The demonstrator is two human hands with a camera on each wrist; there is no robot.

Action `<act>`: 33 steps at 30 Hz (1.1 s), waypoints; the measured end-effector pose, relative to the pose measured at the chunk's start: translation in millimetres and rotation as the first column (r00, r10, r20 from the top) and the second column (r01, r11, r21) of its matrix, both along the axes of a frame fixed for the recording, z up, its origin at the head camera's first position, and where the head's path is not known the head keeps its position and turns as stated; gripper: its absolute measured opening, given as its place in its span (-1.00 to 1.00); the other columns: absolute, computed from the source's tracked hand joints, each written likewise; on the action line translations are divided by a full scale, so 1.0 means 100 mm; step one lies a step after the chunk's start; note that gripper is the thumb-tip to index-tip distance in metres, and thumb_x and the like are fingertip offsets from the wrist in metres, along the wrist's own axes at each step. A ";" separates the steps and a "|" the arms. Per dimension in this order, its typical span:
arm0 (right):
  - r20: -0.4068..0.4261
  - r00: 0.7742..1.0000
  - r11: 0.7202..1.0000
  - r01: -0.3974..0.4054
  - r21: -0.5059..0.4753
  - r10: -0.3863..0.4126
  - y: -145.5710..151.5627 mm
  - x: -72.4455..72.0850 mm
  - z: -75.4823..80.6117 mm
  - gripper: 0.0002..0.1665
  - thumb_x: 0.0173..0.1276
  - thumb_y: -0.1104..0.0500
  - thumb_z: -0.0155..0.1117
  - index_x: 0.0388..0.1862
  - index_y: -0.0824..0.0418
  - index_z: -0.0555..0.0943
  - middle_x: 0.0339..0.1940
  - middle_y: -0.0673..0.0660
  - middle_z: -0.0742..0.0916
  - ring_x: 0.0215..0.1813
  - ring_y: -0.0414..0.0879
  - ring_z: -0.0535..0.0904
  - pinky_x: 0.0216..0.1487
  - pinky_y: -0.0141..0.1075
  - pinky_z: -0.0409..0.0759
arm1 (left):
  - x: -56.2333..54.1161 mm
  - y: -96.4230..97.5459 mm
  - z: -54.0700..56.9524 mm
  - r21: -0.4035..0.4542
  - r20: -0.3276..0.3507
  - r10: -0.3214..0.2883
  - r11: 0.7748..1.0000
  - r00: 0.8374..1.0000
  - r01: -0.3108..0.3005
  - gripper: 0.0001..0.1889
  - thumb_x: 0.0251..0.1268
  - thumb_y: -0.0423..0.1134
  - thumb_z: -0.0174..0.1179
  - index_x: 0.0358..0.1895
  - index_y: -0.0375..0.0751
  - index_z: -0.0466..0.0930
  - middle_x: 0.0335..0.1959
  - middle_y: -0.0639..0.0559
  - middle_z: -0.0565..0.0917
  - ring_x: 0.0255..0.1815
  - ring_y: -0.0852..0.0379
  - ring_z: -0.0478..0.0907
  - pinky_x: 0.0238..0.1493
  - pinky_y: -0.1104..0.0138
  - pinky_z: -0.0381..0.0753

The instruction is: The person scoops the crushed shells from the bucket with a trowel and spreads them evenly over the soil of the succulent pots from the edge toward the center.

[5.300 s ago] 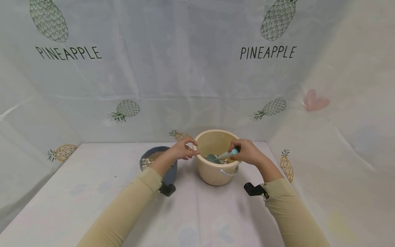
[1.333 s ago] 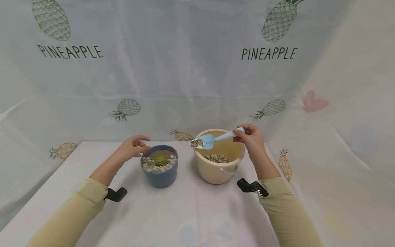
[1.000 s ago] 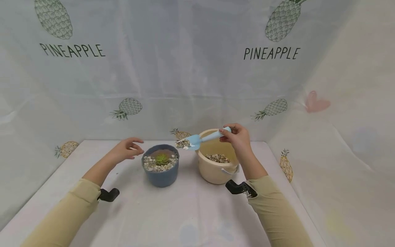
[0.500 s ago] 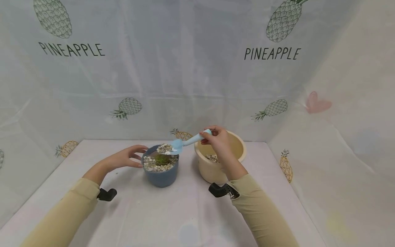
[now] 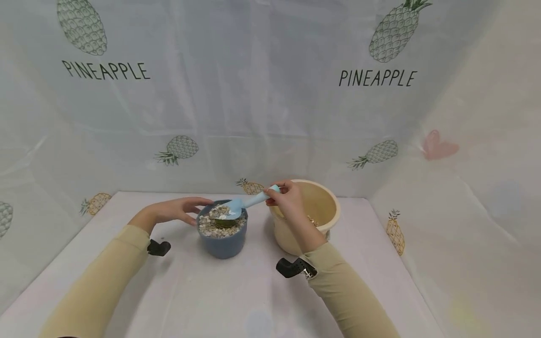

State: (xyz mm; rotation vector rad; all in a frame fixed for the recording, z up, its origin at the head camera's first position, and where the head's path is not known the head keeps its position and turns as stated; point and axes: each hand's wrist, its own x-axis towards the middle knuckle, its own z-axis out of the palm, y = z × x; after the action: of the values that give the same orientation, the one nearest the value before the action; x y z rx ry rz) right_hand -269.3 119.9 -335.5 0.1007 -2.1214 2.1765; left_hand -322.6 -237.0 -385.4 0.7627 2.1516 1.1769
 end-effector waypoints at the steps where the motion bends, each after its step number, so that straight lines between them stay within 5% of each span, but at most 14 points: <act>1: -0.006 1.000 1.000 0.002 0.002 -0.002 -0.02 0.00 0.00 -0.73 0.28 0.39 0.34 -0.09 0.48 0.53 -0.35 0.19 0.66 -0.52 -0.11 0.66 -0.34 -0.27 0.68 | -0.02 0.01 0.01 0.005 0.016 -0.016 1.000 1.000 0.016 -0.15 0.20 -0.21 0.39 0.53 0.00 0.15 0.56 -0.13 -0.02 0.44 -0.29 0.10 0.27 -0.17 0.25; 11: 0.000 1.000 0.999 0.024 0.031 -0.024 -0.22 0.00 -0.01 -0.66 0.18 0.38 0.44 -0.09 0.46 0.57 -0.34 0.19 0.66 -0.53 -0.12 0.66 -0.32 -0.22 0.69 | -0.13 0.05 -0.04 0.019 0.081 -0.041 0.999 0.996 0.040 -0.09 0.14 -0.28 0.42 0.55 0.01 0.12 0.57 -0.08 -0.03 0.48 -0.34 -0.02 0.31 -0.14 0.22; 18: -0.012 1.000 0.994 0.020 0.103 -0.019 -0.30 -0.02 0.01 -0.63 0.15 0.32 0.49 -0.09 0.43 0.61 -0.37 0.19 0.67 -0.48 -0.09 0.69 -0.21 -0.08 0.68 | -0.15 0.04 -0.12 0.069 0.051 -0.054 0.996 0.997 0.051 -0.09 0.16 -0.26 0.41 0.56 0.00 0.08 0.56 -0.09 0.00 0.45 -0.35 0.03 0.30 -0.19 0.18; 33: -0.092 0.995 0.982 -0.010 0.189 0.028 -0.47 0.05 0.10 -0.60 0.11 0.30 0.53 -0.08 0.41 0.63 -0.40 0.20 0.68 -0.44 0.04 0.69 -0.33 -0.21 0.69 | 0.05 0.02 -0.12 0.057 0.026 0.038 0.998 0.999 -0.040 -0.12 0.17 -0.22 0.40 0.54 0.11 0.13 0.56 -0.04 0.01 0.41 -0.25 0.17 0.30 -0.18 0.18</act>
State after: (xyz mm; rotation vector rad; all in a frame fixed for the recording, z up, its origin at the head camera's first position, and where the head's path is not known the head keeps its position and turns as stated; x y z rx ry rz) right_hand -264.4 73.3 -325.4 0.2339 -2.2759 1.9344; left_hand -317.6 -234.8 -397.1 0.7297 2.1286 1.2668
